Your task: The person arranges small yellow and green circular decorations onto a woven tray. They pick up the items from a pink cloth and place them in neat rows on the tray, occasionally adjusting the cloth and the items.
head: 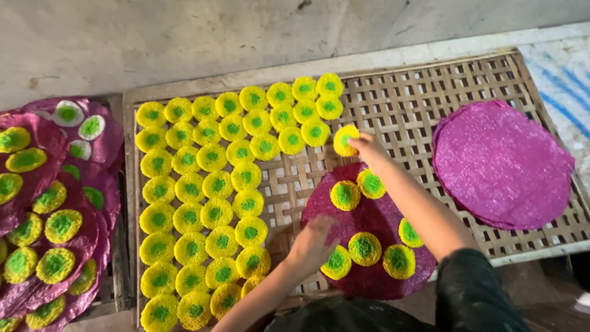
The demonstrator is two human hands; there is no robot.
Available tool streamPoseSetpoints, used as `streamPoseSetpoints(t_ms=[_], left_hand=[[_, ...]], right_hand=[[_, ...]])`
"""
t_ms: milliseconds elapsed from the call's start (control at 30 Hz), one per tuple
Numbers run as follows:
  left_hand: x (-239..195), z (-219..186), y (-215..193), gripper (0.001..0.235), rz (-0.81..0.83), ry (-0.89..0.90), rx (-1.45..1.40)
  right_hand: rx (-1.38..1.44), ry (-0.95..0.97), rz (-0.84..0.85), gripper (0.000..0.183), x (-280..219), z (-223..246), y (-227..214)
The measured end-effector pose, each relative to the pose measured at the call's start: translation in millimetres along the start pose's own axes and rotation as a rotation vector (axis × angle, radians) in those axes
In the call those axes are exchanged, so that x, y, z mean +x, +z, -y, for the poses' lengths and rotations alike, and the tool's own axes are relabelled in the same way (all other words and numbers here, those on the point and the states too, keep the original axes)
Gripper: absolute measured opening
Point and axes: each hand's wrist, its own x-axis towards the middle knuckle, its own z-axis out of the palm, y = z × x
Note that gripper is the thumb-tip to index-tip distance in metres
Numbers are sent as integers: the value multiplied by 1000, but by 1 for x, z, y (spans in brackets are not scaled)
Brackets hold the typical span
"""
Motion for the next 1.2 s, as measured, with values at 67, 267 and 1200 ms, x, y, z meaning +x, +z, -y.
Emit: streamPoseSetpoints(t_ms=[67,267,1200], left_hand=[[-18,8,12,50,119,2,43],[-35,24,34,54,175,-53,102],[-7,22,-75,36,-438,-273,-319]], right_hand=[[60,26,55,40,42,-2,2],[-476,-251,-140,37,83,-9,27],[324,-13,471,31,-125,-18,130]])
